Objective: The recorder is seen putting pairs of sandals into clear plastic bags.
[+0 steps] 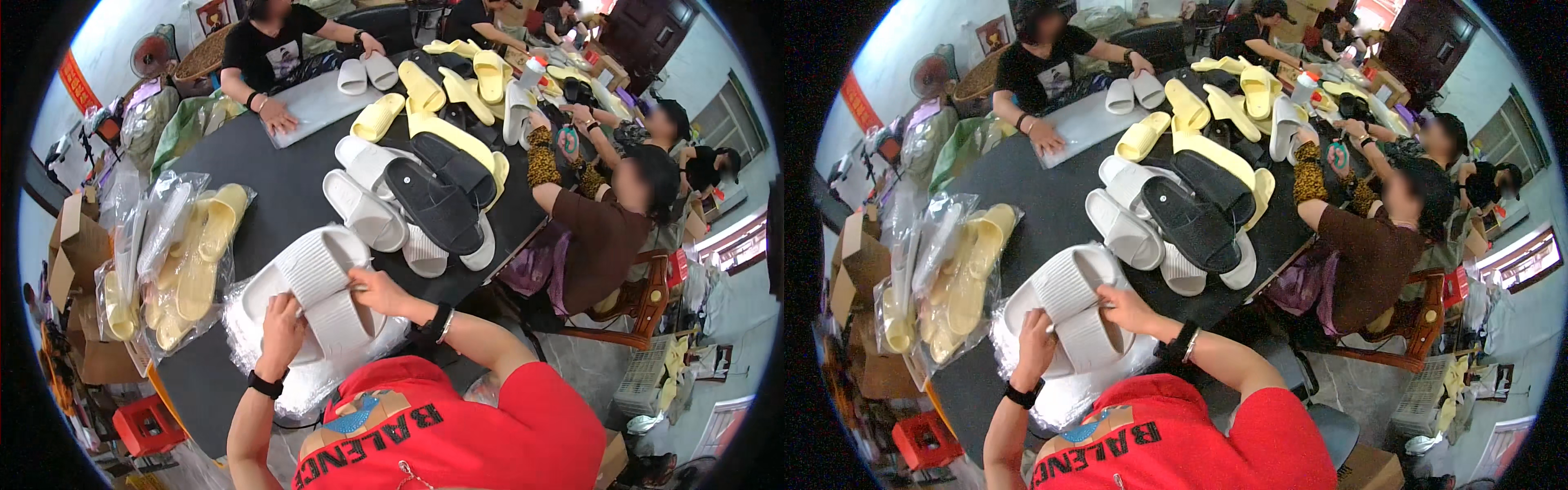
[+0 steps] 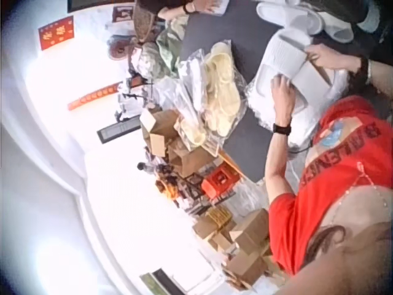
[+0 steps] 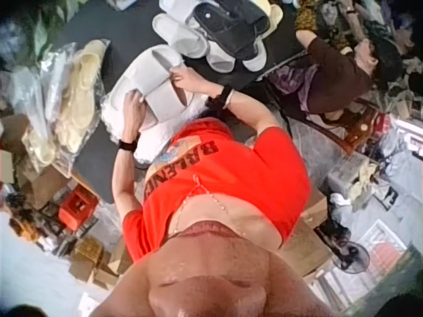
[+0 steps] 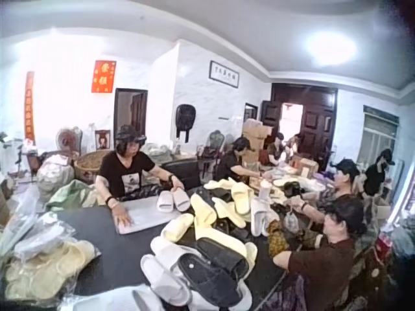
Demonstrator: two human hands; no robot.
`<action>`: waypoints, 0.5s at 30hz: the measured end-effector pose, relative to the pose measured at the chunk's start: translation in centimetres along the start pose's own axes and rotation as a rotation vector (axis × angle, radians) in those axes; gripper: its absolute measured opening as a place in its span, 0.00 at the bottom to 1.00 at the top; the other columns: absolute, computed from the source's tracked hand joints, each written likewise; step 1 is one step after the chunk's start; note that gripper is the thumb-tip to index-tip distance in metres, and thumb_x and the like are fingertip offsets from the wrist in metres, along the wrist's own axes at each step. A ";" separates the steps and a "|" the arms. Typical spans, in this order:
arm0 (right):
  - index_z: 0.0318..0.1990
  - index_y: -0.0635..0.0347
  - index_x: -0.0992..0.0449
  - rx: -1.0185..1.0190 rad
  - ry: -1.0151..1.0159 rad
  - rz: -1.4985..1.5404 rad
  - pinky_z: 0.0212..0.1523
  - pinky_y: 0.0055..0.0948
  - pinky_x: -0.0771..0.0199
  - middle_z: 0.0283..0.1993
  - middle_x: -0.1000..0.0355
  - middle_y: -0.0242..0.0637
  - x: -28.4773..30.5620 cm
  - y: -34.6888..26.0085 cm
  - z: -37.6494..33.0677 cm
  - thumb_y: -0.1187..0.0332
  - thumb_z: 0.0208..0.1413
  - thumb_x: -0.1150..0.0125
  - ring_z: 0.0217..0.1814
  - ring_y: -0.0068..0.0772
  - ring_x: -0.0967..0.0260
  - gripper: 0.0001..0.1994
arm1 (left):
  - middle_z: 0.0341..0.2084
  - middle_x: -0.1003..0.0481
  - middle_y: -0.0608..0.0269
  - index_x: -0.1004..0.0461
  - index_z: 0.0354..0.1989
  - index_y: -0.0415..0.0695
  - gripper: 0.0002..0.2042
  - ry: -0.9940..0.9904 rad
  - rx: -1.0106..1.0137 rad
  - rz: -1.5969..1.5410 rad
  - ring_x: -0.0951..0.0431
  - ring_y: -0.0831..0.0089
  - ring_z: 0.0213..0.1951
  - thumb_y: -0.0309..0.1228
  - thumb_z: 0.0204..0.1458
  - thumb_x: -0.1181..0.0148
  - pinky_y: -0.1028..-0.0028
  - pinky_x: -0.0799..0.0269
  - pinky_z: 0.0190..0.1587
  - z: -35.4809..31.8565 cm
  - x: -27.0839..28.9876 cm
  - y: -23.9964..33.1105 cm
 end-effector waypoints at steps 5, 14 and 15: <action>0.43 0.63 0.31 0.009 0.412 0.053 0.44 0.27 0.33 0.39 0.27 0.39 11.5 -0.1 1.0 0.76 0.45 0.45 0.43 0.28 0.32 0.15 | 0.45 0.33 0.57 0.32 0.48 0.42 0.20 0.289 0.233 -0.228 0.32 0.66 0.46 0.19 0.43 0.42 0.71 0.35 0.44 0.1 3.8 -2.1; 0.65 0.61 0.69 -0.206 0.933 0.103 0.57 0.35 0.44 0.64 0.54 0.56 29.4 -1.3 3.6 0.68 0.45 0.40 0.61 0.46 0.47 0.46 | 0.30 0.28 0.65 0.29 0.43 0.38 0.11 0.198 0.569 -0.611 0.30 0.78 0.33 0.26 0.52 0.48 0.78 0.35 0.37 -6.3 1.2 -8.3; 0.65 0.61 0.70 -0.338 0.948 0.084 0.60 0.36 0.49 0.65 0.55 0.56 27.7 -3.5 3.2 0.68 0.46 0.41 0.65 0.47 0.53 0.46 | 0.29 0.28 0.65 0.29 0.43 0.38 0.11 0.191 0.594 -0.622 0.30 0.78 0.32 0.26 0.52 0.48 0.78 0.35 0.37 -6.9 1.3 -8.5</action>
Point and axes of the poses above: each hand's wrist, its own z-axis towards the middle knuckle, its own x-axis out of the back of the hand, y = z × x, the point moved 6 cm from there along z, towards the middle knuckle
